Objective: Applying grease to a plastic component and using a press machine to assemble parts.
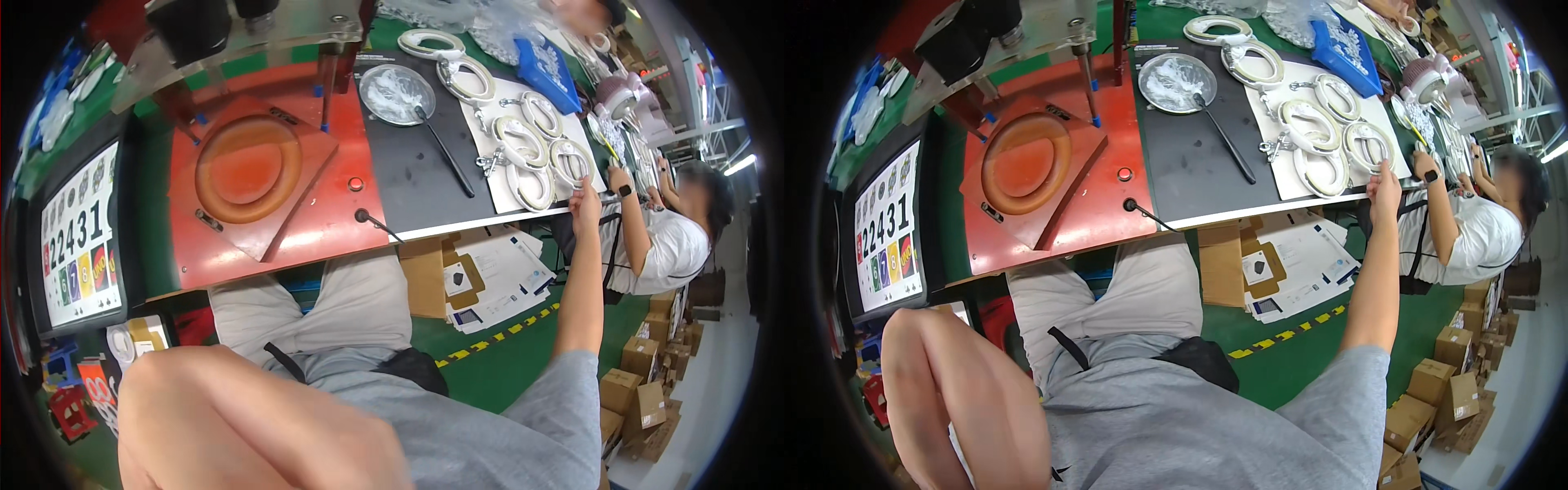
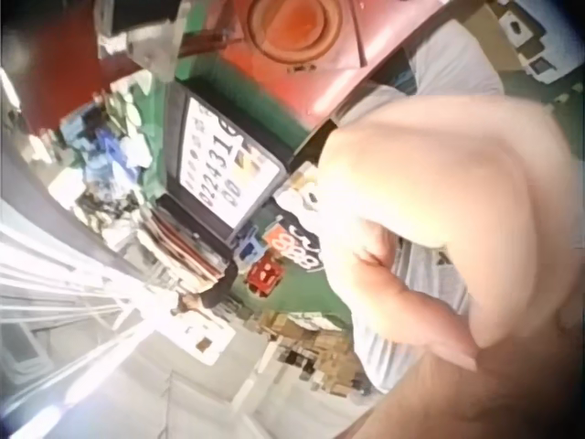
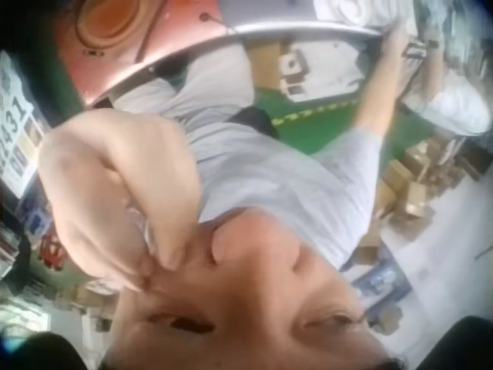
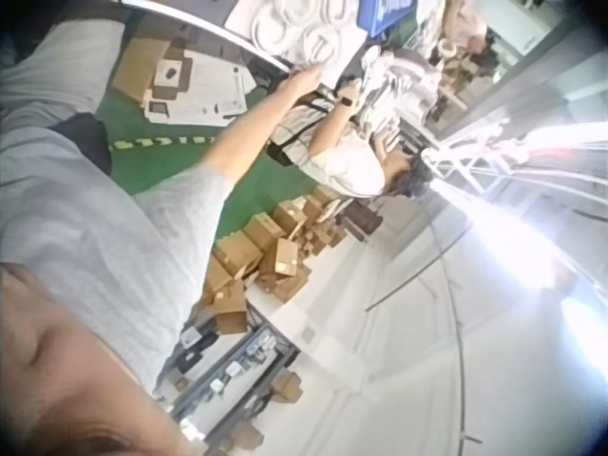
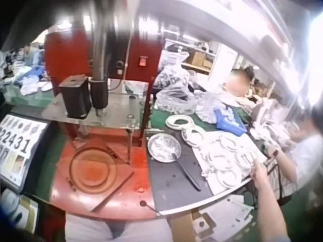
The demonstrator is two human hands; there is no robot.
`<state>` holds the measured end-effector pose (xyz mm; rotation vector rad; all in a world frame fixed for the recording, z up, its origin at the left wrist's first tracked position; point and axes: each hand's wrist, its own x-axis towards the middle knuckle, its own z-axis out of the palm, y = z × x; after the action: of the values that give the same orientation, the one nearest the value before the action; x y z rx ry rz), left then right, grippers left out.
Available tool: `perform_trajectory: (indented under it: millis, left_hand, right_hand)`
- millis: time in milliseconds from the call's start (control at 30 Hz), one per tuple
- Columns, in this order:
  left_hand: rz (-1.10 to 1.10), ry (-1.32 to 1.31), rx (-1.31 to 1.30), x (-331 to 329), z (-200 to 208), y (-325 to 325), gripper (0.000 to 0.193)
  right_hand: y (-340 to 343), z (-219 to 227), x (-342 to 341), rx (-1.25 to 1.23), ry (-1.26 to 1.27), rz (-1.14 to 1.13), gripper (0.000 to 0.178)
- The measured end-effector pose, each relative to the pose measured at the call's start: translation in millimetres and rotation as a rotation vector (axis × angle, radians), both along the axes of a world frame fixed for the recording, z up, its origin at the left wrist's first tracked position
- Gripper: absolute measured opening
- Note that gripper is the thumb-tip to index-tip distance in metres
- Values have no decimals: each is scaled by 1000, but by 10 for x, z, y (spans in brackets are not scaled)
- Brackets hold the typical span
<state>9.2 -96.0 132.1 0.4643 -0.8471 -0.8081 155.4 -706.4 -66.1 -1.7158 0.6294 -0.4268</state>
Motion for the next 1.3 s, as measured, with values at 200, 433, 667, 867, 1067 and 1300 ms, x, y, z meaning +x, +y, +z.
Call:
perform_trajectory:
  millis: [200,433,667,867,1067,1300]
  left_hand:
    - [26,19,-11,-102,-83,180,7]
    - [101,-177,-311,-180,-730,917,20]
    - [1985,600,877,-1338,-1461,1825,19]
    - [2423,739,1080,-1552,-1695,2369,87]
    - [2203,868,738,-1219,-2294,2979,80]
    - [2236,816,691,-1154,-2281,2884,100]
  right_hand:
    - [42,-52,-96,-111,51,-80,50]
    - [658,182,-438,-287,-181,117,33]
    - [2948,827,-1151,-526,-401,1177,34]
    - [4560,789,-1392,-396,-366,1716,22]
    - [5338,913,-1762,-358,-545,1913,16]
    - [5703,999,-1863,-494,-503,1810,16]
